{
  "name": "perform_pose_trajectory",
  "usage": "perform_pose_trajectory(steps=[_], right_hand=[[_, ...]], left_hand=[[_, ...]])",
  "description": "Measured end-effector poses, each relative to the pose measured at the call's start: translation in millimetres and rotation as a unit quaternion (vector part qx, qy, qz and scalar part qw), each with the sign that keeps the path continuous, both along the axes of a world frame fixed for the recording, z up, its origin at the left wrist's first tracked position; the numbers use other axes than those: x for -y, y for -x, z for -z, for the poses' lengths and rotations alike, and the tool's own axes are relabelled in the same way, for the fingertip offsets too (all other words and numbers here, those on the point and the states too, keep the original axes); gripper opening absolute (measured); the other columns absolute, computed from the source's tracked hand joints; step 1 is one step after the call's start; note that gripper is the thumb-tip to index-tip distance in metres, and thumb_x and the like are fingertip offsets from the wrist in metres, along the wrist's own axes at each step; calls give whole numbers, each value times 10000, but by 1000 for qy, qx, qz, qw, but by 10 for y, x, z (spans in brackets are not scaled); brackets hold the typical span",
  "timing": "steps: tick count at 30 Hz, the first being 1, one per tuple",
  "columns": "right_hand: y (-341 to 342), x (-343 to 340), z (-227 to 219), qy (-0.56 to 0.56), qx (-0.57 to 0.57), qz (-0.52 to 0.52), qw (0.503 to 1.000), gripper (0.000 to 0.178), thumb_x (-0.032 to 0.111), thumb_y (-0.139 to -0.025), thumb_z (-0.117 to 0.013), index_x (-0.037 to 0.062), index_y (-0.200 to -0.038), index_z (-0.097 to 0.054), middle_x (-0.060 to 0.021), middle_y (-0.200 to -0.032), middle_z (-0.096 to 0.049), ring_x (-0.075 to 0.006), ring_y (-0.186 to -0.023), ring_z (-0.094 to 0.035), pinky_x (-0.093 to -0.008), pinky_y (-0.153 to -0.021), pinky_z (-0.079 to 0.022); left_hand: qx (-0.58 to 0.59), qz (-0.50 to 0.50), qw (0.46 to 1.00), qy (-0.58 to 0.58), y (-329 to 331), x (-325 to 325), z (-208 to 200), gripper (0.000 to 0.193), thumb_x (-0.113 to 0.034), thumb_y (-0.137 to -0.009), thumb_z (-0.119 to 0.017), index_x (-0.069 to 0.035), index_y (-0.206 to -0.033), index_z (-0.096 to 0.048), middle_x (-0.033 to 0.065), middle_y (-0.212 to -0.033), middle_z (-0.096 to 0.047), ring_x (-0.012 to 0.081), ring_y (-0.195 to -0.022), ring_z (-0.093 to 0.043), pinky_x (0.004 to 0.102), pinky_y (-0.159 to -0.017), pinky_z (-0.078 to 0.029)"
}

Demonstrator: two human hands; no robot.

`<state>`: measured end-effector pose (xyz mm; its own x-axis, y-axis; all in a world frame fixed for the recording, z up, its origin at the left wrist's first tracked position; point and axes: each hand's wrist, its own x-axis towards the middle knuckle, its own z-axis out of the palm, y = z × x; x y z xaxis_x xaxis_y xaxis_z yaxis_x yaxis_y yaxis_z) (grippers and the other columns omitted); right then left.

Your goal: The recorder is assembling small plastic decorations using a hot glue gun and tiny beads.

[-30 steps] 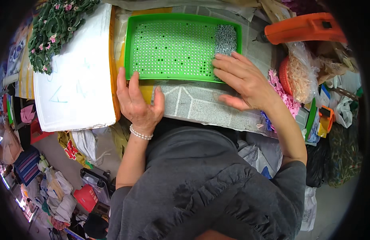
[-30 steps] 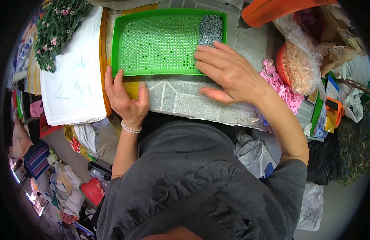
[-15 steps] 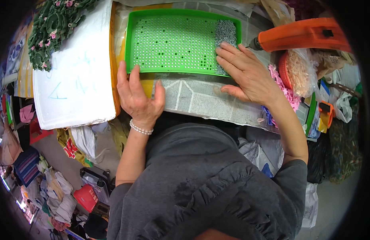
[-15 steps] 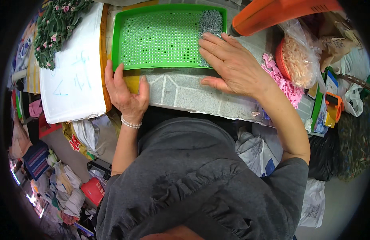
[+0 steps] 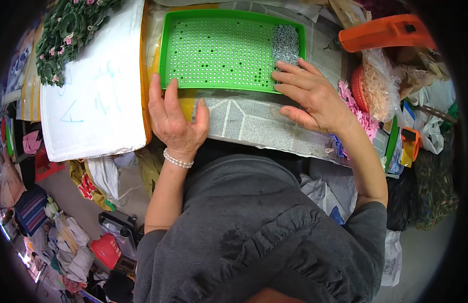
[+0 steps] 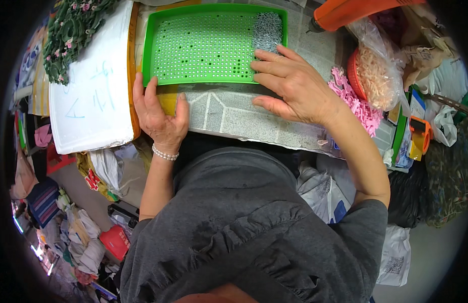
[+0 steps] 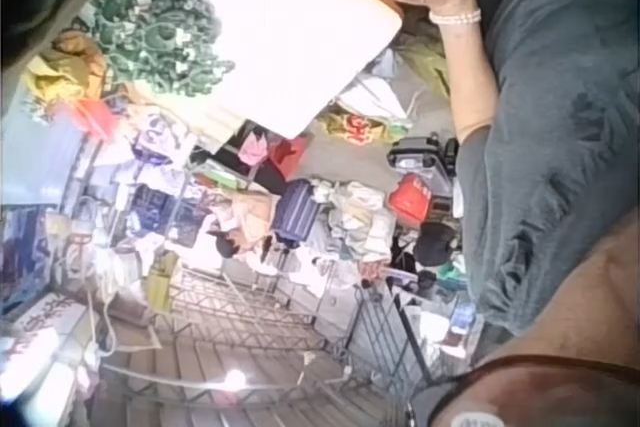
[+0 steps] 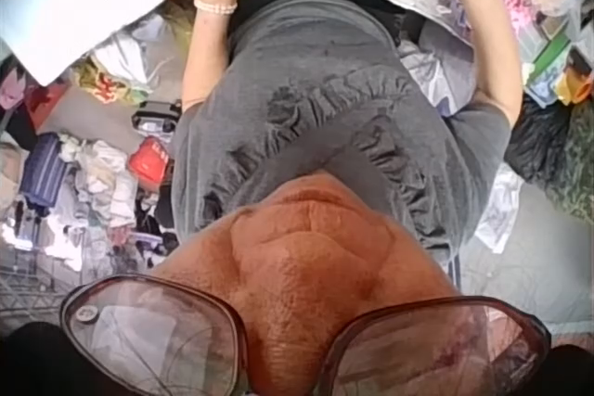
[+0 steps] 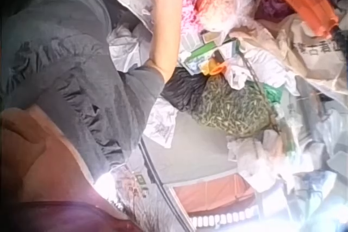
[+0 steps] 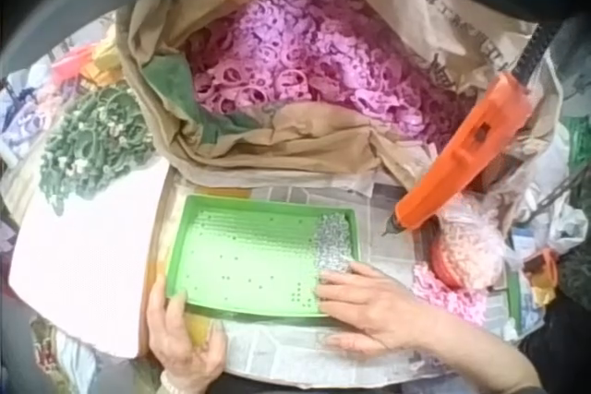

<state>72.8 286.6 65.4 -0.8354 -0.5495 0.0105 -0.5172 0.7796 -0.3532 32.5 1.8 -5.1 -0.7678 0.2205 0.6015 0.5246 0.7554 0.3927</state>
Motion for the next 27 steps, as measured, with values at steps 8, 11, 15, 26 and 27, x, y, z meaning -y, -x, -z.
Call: perform_pose_trajectory(steps=[8,11,15,26,27], right_hand=[[-110,-31,15,55,-80,25,995,384,273,-813,-706,4,-1075,-628,-151,-1247,-588,-320,-1251,-502,-498,-1056,-366],[-198,-58,59,64,-110,44,991,369,235,-790,-725,6,-1063,-629,-152,-1243,-590,-314,-1237,-519,-495,-1033,-390],[-241,-13,42,33,-120,86,989,403,234,-782,-724,9,-1099,-617,-152,-1255,-580,-316,-1238,-515,-499,-1032,-391],[103,178,95,-90,-104,57,989,662,479,-866,-581,-2,-1310,-487,-149,-1429,-417,-312,-1379,-318,-498,-1117,-277],[113,167,95,-108,-97,57,988,673,489,-865,-573,-5,-1312,-484,-147,-1429,-416,-310,-1381,-313,-491,-1118,-277]], left_hand=[[2,-2,1000,8,-2,-3,-1,598,-152,-674,-716,34,-1210,-527,280,-1346,-449,420,-1173,-499,436,-952,-457],[-1,-3,1000,10,0,1,1,598,-155,-674,-717,32,-1209,-528,277,-1346,-449,420,-1176,-497,436,-956,-456],[-6,-2,1000,9,5,0,4,589,-160,-677,-716,31,-1204,-534,271,-1350,-449,418,-1186,-493,437,-966,-451],[-1,-2,1000,-3,-4,-5,29,597,-161,-675,-712,28,-1212,-534,281,-1354,-444,420,-1179,-499,431,-964,-450],[-1,0,1000,-5,-5,0,28,600,-158,-673,-712,27,-1215,-532,282,-1353,-445,421,-1178,-499,430,-963,-451]])
